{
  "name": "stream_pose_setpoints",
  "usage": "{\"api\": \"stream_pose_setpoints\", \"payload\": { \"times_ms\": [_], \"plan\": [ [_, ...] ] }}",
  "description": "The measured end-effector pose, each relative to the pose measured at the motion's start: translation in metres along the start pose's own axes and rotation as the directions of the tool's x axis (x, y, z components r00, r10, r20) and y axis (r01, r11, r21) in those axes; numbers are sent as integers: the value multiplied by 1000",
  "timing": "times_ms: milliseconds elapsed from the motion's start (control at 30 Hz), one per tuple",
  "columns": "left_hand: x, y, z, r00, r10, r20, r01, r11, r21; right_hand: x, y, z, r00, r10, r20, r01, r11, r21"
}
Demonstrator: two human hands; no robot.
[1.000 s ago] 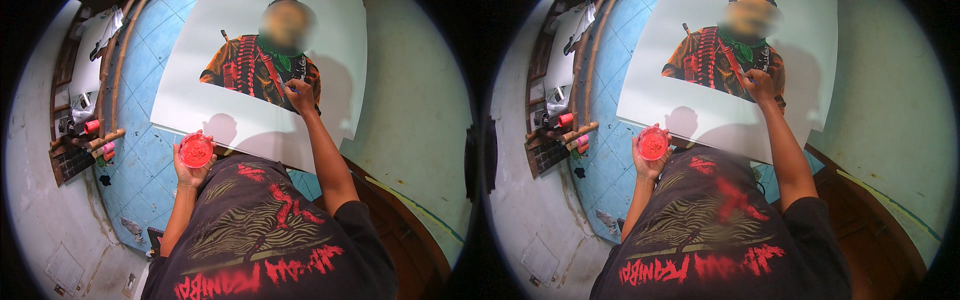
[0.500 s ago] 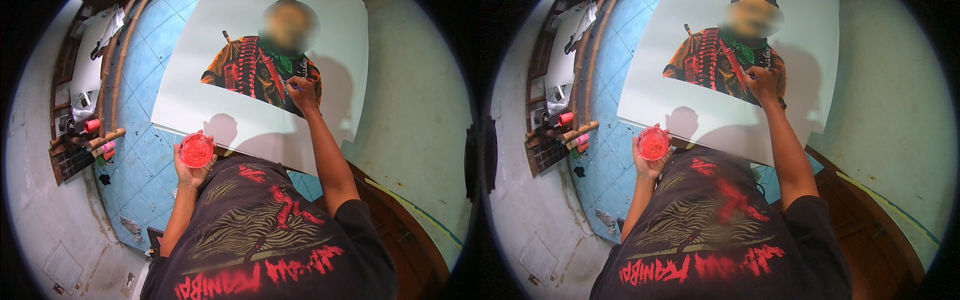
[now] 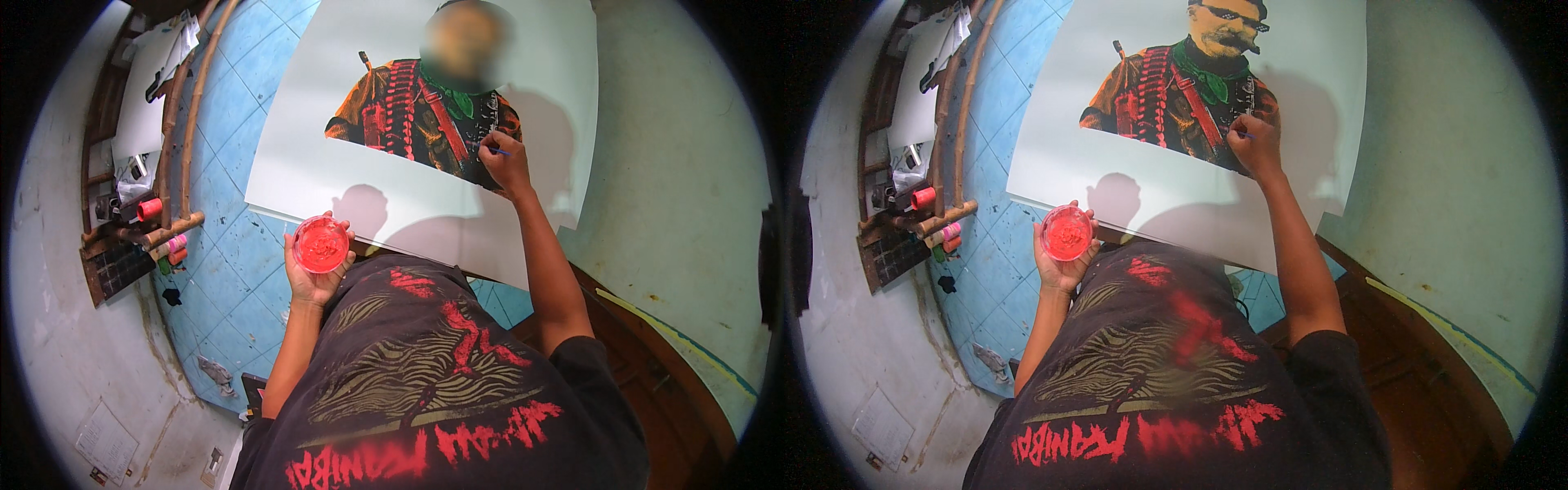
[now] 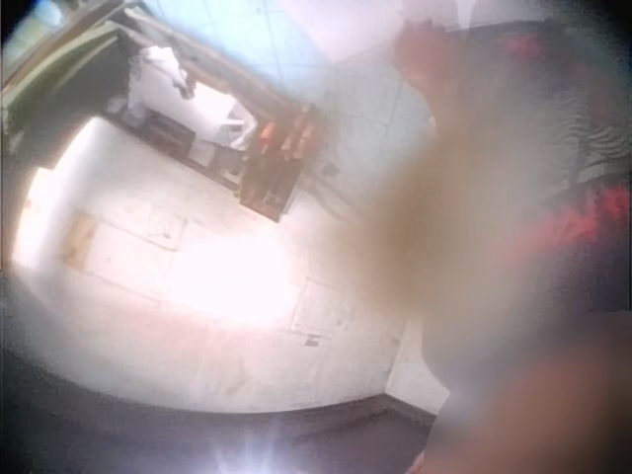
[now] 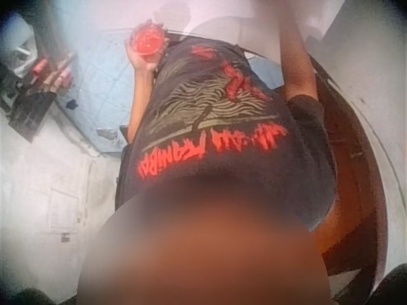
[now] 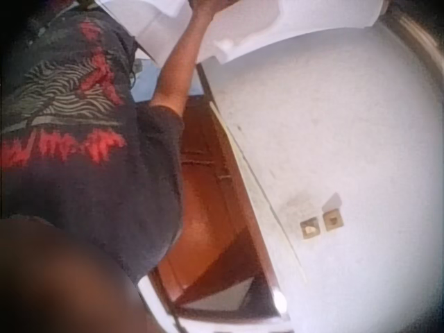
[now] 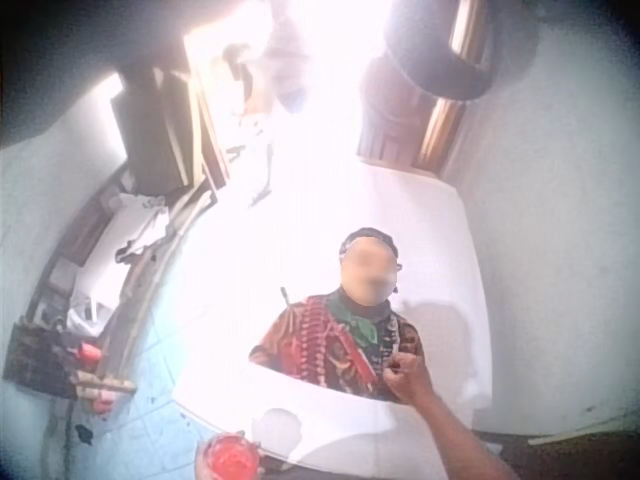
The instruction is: The person cuts a printed portrait from a large sheet of paper using scissors, then retrieves red paint and a brush. They apply red paint to specific areas of the portrait, focusing on the ammunition belt and clothing details.
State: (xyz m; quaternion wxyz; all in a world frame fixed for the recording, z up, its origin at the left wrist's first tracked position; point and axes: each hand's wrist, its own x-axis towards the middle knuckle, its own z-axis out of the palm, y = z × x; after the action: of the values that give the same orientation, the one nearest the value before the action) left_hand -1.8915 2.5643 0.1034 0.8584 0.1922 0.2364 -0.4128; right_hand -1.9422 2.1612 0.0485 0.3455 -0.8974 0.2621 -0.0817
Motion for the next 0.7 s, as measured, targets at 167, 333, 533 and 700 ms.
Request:
{"api": "stream_pose_setpoints", "payload": {
  "times_ms": [167,333,533,700],
  "plan": [
    [0,0,0,1000,2,-10,-2,1000,-4,15,4,14,991,-101,-82,104,994,34],
    [-2,0,0,1000,20,-23,-21,1000,-7,21,5,23,1000,-26,8,25,997,79],
    [-4,0,-2,999,26,-23,-27,1000,-16,24,9,32,995,-93,-45,97,992,84],
    [-4,0,-3,999,35,-31,-35,999,-17,26,7,35,995,-89,-49,93,992,83]
  ]
}}
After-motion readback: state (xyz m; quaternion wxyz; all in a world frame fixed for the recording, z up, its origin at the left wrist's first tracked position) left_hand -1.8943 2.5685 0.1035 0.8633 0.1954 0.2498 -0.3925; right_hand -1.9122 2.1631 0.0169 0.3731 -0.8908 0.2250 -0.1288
